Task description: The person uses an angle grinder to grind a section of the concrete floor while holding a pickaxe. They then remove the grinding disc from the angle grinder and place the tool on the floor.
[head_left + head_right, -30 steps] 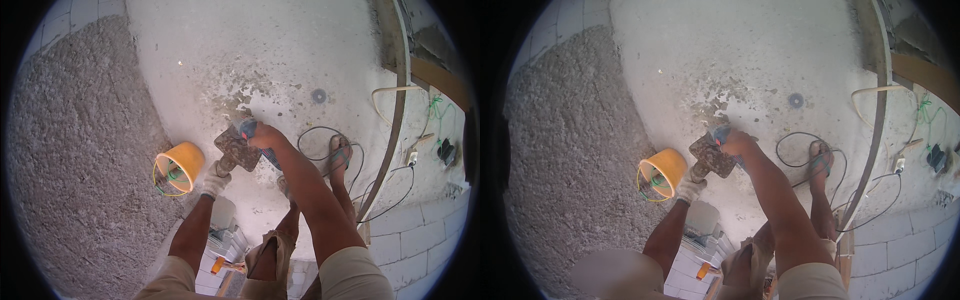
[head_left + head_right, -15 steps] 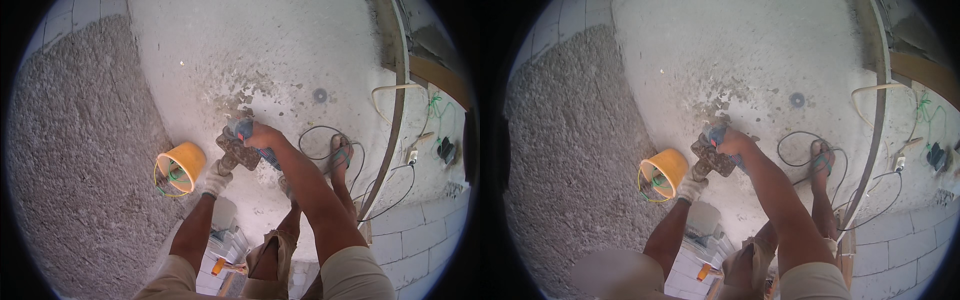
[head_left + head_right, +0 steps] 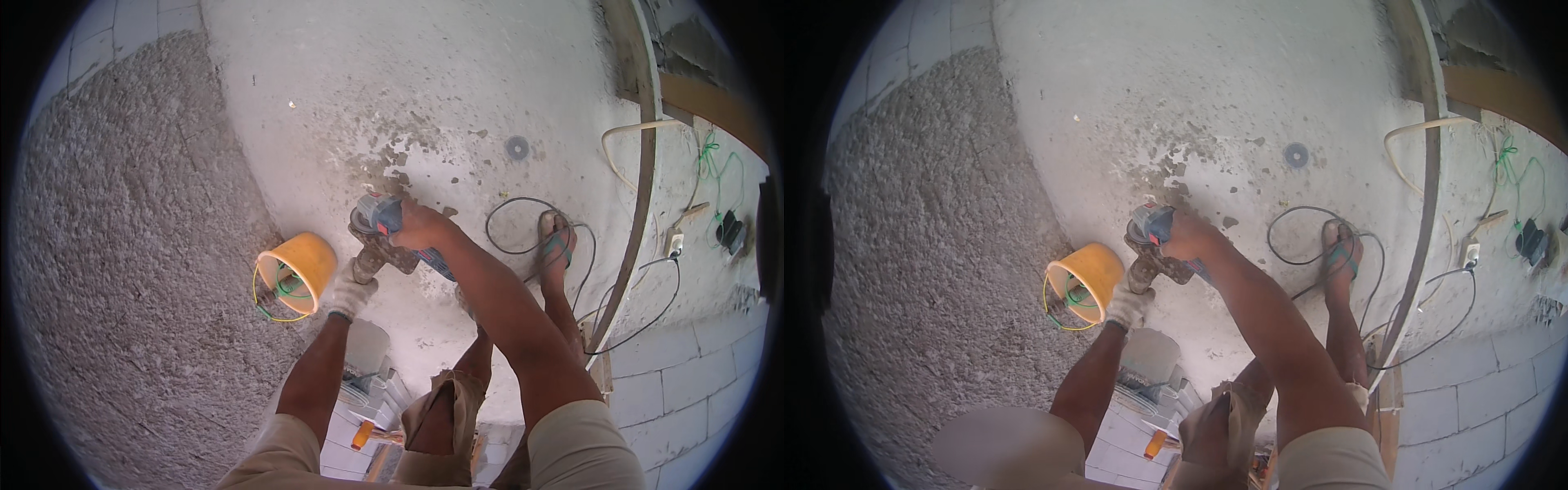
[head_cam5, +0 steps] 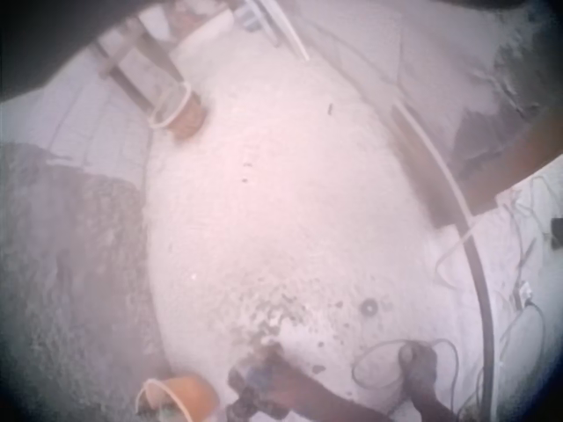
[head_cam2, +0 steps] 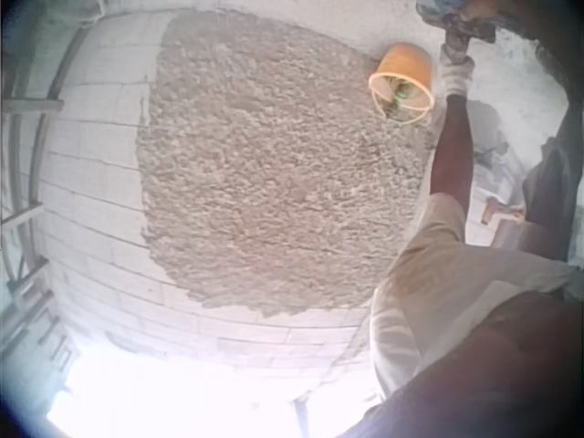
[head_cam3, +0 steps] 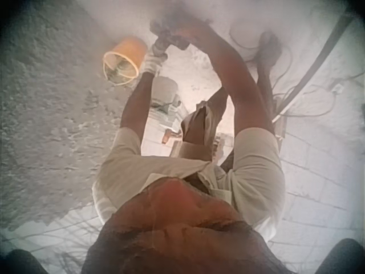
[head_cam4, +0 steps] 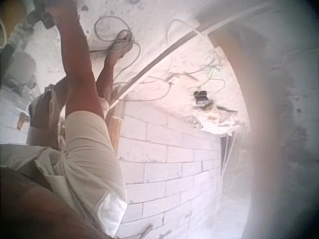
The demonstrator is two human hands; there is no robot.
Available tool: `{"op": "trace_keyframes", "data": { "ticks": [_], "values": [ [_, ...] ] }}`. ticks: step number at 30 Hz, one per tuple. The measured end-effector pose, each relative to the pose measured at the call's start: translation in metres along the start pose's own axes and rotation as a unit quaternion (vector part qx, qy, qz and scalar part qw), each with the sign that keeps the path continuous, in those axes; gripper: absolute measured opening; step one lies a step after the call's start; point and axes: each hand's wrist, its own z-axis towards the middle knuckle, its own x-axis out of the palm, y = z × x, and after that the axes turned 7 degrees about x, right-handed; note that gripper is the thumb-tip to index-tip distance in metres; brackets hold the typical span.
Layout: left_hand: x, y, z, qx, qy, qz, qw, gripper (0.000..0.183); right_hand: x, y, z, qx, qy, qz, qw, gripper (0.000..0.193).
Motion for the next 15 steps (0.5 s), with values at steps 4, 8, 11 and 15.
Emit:
{"op": "trace_keyframes", "data": {
  "ticks": [4,8,11,15],
  "values": [
    [0.005,0.035,0.004,0.053,-0.022,-0.031,0.998,0.040,-0.002,-0.008,-0.004,0.016,0.003,-0.016,1.000,0.093],
    [0.012,0.056,0.010,0.077,-0.037,-0.074,0.994,0.040,0.002,-0.004,-0.009,-0.025,-0.012,-0.011,1.000,0.098],
    [0.012,0.055,0.011,0.069,-0.027,-0.067,0.995,0.040,-0.001,0.001,-0.014,0.003,0.013,-0.010,1.000,0.099],
    [0.012,0.047,0.012,0.084,-0.030,-0.095,0.991,0.041,-0.009,-0.027,0.004,0.042,-0.001,-0.038,0.998,0.099]
  ]
}}
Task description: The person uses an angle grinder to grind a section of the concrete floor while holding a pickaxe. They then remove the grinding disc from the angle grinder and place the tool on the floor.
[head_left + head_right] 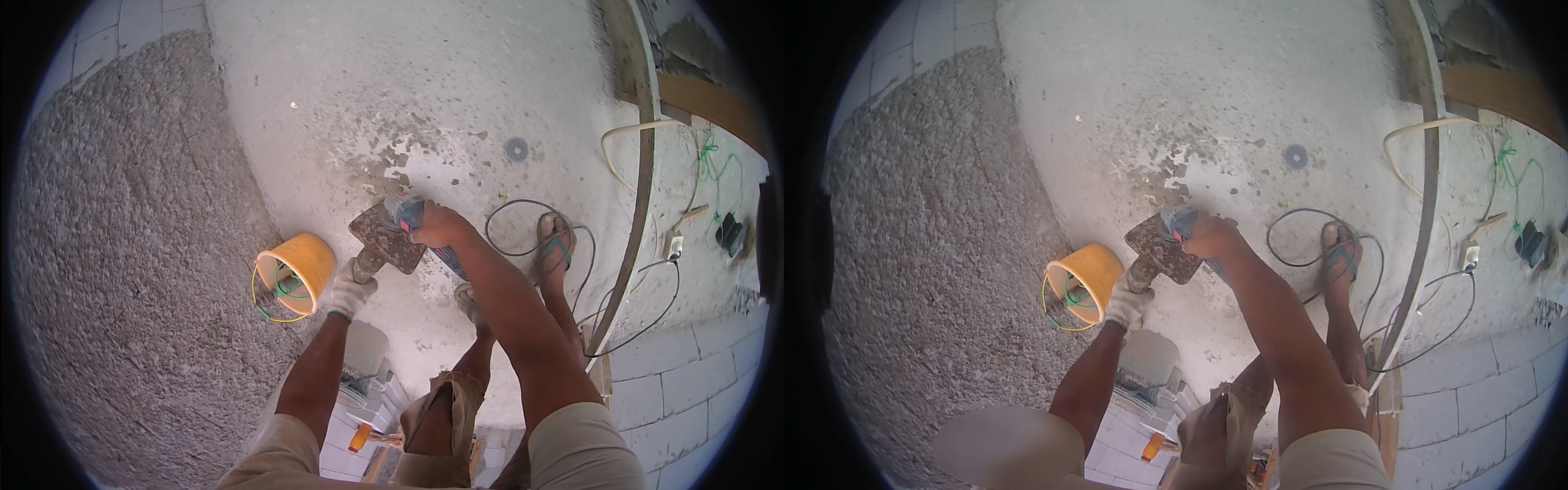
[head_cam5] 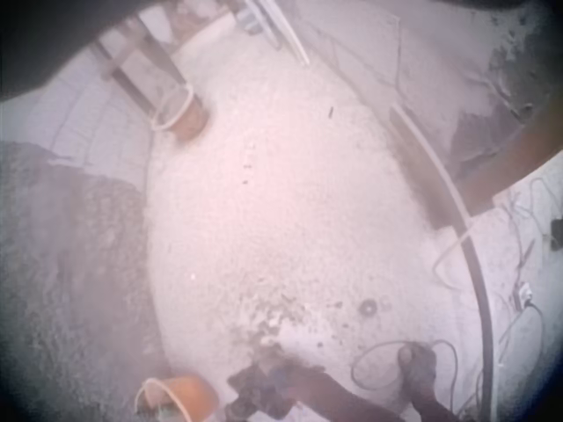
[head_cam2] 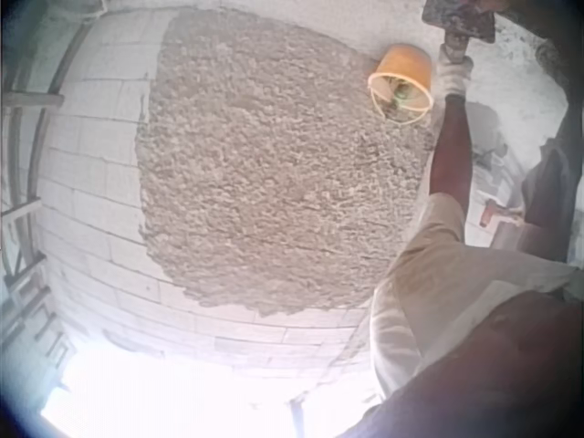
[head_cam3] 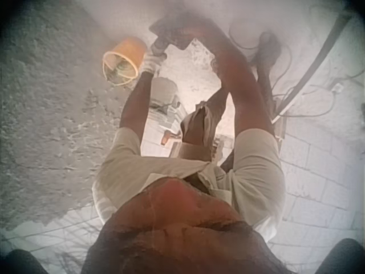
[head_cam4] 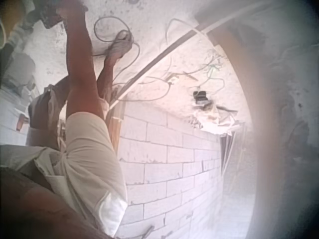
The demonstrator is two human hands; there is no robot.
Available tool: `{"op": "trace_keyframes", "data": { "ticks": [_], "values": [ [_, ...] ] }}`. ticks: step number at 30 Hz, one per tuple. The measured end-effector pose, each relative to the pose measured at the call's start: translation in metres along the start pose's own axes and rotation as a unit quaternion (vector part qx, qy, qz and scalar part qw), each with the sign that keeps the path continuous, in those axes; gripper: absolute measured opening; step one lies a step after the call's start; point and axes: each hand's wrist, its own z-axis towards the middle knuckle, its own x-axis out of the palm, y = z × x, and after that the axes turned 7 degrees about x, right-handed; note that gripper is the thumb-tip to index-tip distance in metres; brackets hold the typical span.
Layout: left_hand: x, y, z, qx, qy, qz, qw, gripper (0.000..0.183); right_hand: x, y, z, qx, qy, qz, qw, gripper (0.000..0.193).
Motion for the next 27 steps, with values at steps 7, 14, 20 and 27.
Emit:
{"op": "trace_keyframes", "data": {
  "ticks": [7,14,20,27],
  "values": [
    [-0.005,-0.017,-0.002,-0.024,0.005,0.048,0.999,0.039,0.004,0.017,-0.008,-0.067,0.023,0.044,0.997,0.098],
    [-0.005,-0.027,-0.003,-0.031,0.005,0.064,0.997,0.041,-0.003,0.029,0.012,-0.044,0.014,-0.007,0.999,0.094],
    [0.001,-0.016,-0.002,-0.047,0.012,0.048,0.998,0.042,-0.002,0.022,0.042,-0.032,0.003,-0.034,0.999,0.095],
    [-0.006,-0.014,-0.002,-0.010,0.001,0.060,0.998,0.043,0.025,0.007,0.005,-0.064,-0.018,0.033,0.997,0.099]
  ]
}}
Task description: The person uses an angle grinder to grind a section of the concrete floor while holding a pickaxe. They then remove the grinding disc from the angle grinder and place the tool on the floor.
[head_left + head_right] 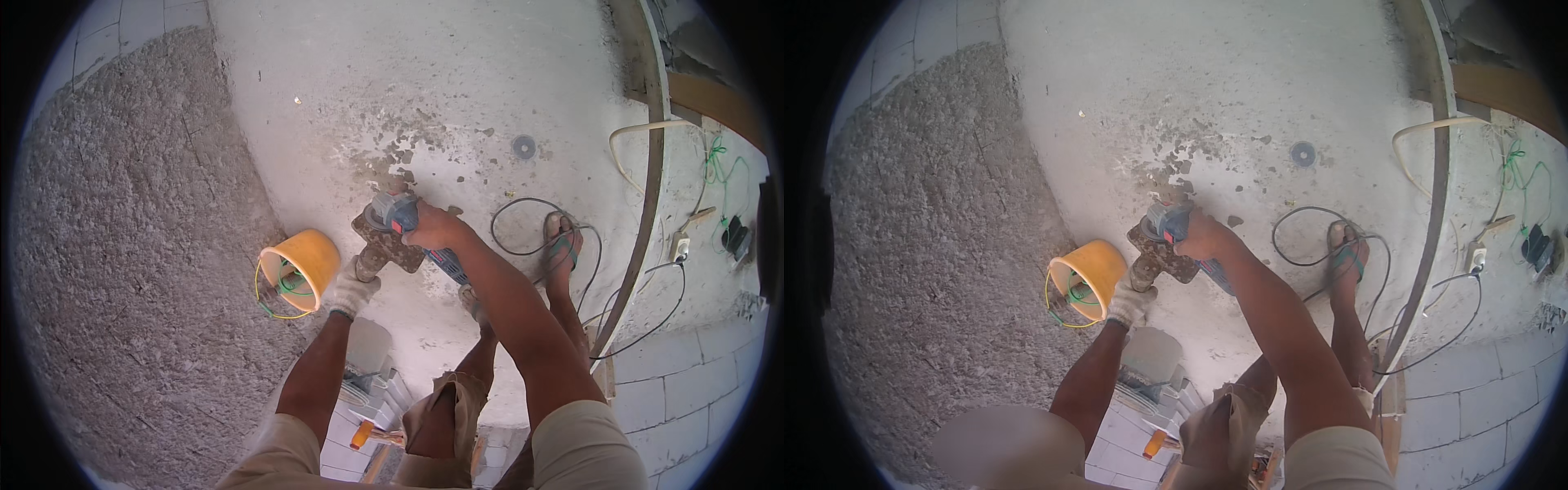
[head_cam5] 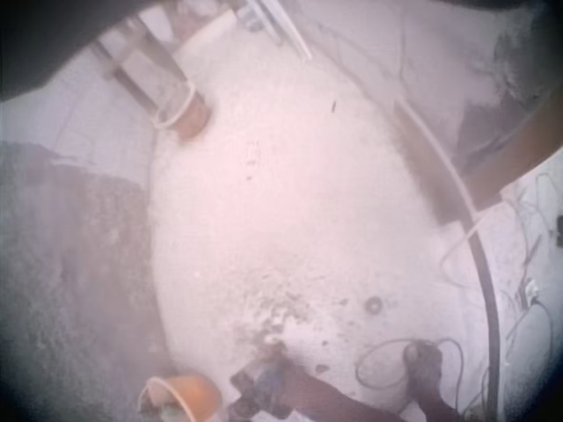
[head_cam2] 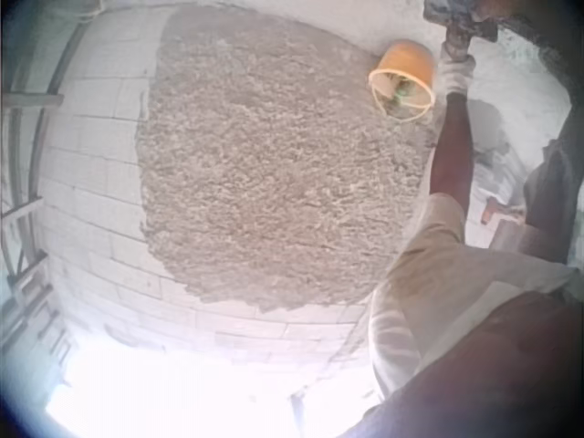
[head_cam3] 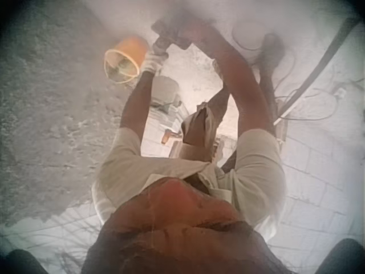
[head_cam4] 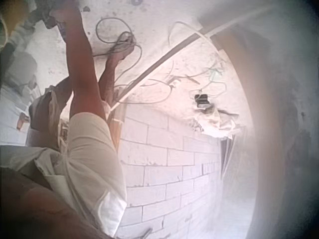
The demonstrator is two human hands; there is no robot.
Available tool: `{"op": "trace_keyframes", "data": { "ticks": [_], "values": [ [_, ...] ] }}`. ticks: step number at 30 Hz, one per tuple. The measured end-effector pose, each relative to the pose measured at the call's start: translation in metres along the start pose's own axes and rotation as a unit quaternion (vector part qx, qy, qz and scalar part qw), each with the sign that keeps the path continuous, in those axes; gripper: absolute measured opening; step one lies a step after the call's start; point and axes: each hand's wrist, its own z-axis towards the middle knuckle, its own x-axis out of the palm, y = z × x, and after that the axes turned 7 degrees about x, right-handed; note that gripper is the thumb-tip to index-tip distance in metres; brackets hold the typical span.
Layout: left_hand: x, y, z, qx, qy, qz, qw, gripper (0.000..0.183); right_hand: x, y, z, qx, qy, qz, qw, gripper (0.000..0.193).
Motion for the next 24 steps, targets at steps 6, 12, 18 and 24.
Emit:
{"op": "trace_keyframes", "data": {
  "ticks": [6,12,18,24],
  "values": [
    [-0.002,-0.001,-0.003,-0.011,0.006,-0.046,0.999,0.046,-0.012,-0.003,-0.023,0.045,0.002,-0.008,0.999,0.096],
    [-0.002,0.011,0.000,-0.013,0.012,-0.013,1.000,0.045,-0.010,0.014,-0.039,-0.048,0.010,0.020,0.999,0.090],
    [0.005,0.002,0.002,0.003,-0.010,-0.011,1.000,0.045,-0.015,0.030,-0.025,-0.019,-0.012,-0.020,1.000,0.092],
    [0.001,0.009,0.002,-0.023,0.013,-0.009,1.000,0.046,-0.013,-0.006,-0.037,0.002,0.013,-0.023,1.000,0.097]
  ]
}}
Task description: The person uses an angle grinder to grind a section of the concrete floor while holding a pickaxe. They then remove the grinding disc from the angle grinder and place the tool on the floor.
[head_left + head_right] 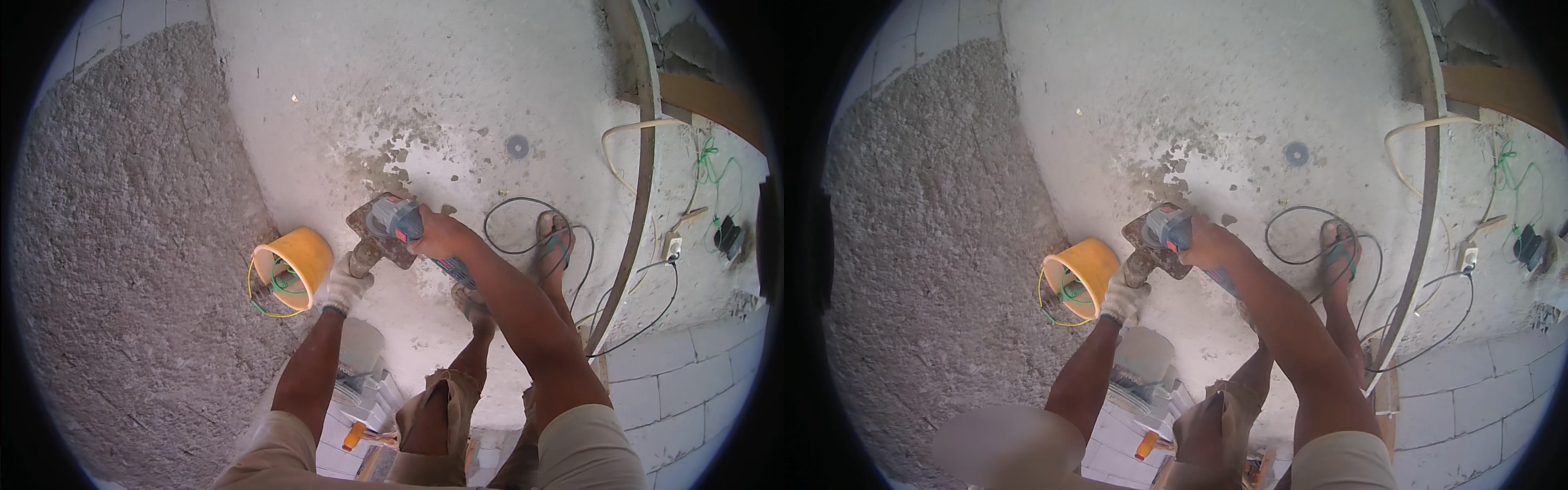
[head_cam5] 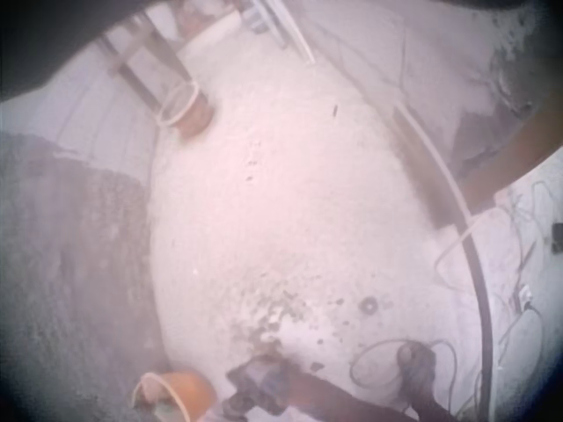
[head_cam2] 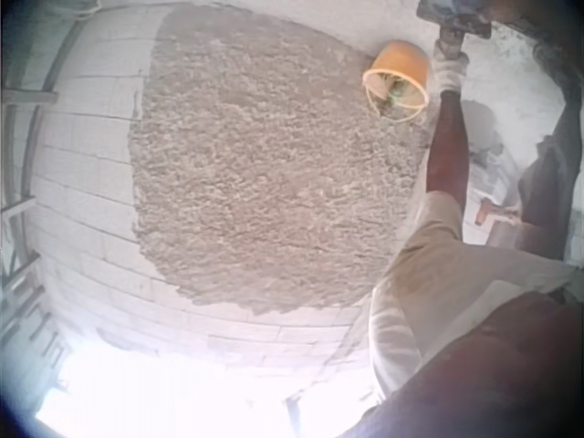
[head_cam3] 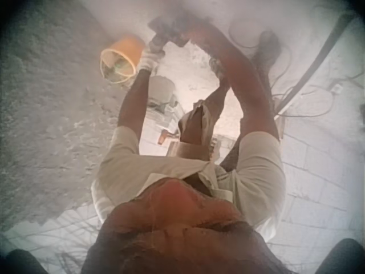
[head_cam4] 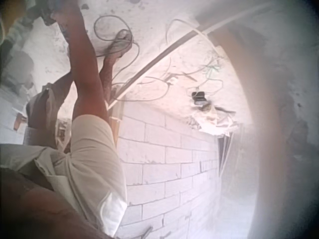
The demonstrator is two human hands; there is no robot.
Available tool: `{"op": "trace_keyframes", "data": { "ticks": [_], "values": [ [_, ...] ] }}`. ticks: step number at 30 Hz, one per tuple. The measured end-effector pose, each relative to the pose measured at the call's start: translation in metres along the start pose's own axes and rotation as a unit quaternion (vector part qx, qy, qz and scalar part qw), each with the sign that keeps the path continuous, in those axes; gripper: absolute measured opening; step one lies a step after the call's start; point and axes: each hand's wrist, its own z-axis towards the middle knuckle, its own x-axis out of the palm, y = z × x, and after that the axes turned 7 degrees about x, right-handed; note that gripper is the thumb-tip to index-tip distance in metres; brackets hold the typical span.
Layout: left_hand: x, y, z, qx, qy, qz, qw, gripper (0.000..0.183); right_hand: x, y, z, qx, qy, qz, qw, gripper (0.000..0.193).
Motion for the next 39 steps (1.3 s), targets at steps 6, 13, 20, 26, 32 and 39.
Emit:
{"op": "trace_keyframes", "data": {
  "ticks": [6,13,20,26,32,39],
  "values": [
    [0.003,-0.004,-0.001,0.008,-0.016,-0.028,0.999,0.047,0.002,0.023,0.000,-0.044,-0.006,0.017,0.999,0.096],
    [0.000,0.006,0.001,0.006,-0.009,-0.014,1.000,0.048,-0.005,0.012,-0.012,-0.018,0.016,0.015,1.000,0.092],
    [0.004,-0.002,-0.001,0.008,-0.016,0.010,1.000,0.050,-0.003,0.011,0.001,-0.030,-0.007,-0.012,0.999,0.093],
    [0.006,0.018,0.001,0.019,-0.020,-0.017,0.999,0.048,0.006,-0.003,-0.022,-0.028,-0.008,0.021,0.999,0.089],
    [0.005,0.011,0.001,0.015,-0.023,-0.016,0.999,0.047,0.005,-0.028,-0.044,0.026,0.012,0.004,1.000,0.092],
    [0.019,-0.038,-0.017,-0.020,-0.010,0.054,0.998,0.043,0.007,-0.079,-0.117,0.091,-0.014,0.041,0.995,0.087]
  ]
}}
